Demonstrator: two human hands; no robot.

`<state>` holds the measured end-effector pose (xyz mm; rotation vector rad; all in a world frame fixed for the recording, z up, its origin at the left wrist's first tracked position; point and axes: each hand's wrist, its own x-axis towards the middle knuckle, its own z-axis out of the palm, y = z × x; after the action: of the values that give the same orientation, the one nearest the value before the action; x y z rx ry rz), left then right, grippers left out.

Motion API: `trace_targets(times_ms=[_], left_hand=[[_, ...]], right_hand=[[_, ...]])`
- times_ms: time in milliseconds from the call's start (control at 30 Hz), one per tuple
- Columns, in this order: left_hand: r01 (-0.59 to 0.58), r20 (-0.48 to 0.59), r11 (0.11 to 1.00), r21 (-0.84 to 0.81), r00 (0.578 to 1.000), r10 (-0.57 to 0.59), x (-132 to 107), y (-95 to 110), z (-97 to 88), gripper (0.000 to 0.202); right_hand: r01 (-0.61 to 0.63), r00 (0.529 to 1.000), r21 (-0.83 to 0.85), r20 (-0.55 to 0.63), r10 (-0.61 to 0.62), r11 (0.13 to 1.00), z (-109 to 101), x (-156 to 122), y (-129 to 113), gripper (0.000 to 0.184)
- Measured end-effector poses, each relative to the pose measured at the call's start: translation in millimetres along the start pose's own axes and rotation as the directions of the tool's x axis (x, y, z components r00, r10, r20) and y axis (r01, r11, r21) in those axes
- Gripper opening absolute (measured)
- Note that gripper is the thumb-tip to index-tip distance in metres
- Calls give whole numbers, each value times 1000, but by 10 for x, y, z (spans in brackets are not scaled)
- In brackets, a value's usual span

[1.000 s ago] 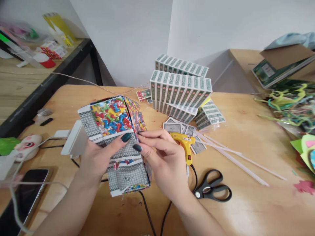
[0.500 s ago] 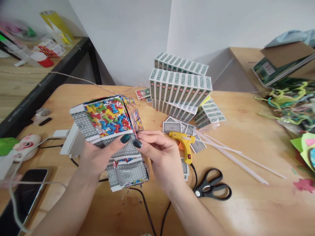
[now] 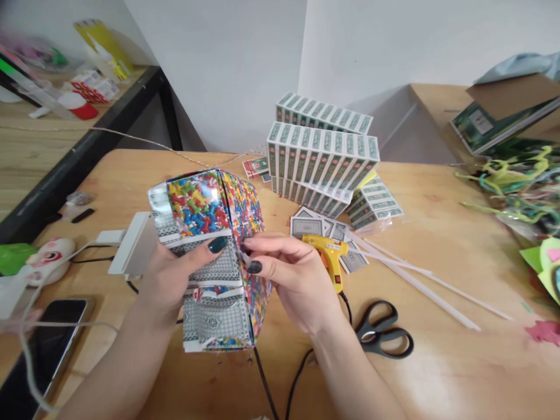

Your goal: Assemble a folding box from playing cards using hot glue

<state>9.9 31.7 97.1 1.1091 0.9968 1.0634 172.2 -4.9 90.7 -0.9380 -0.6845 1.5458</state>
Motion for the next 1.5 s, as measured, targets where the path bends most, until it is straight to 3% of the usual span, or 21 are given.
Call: trace_targets(times_ms=[167,567,767,933,1133,1333,1400,1500], left_hand=[[9,-44,1000,0,999,-9,12,-14,-6,44],[27,-15,999,39,1000,-27,10,-56,-26,44],[25,-74,999,46,997,-21,-2,-101,-46,43],[22,-65,998,-54,998,-26,-21,-27,31,44],[6,-73,1000,1,997,-6,-13,-3,49,46],[-37,-68,999,39,997,39,2,-37,27,40],[-47,-71,998,30,996,49,2,-32,36,37],[-47,-91,998,29,995,50,1,-20,45,31]], right_hand=[[224,975,-113,26,-223,968,10,-13,41,16],[294,933,-212,-148,-328,932,18,-11,-30,15],[263,949,-140,-139,-282,955,0,16,-75,15],[201,971,-60,-121,-207,978,-22,21,-65,9],[185,967,-76,-161,-195,980,12,53,-87,31],[224,968,-94,-93,-233,970,26,73,-90,56],[209,974,-61,-73,-213,976,12,62,-80,55],[157,987,-23,-37,-158,987,-21,50,-69,33]])
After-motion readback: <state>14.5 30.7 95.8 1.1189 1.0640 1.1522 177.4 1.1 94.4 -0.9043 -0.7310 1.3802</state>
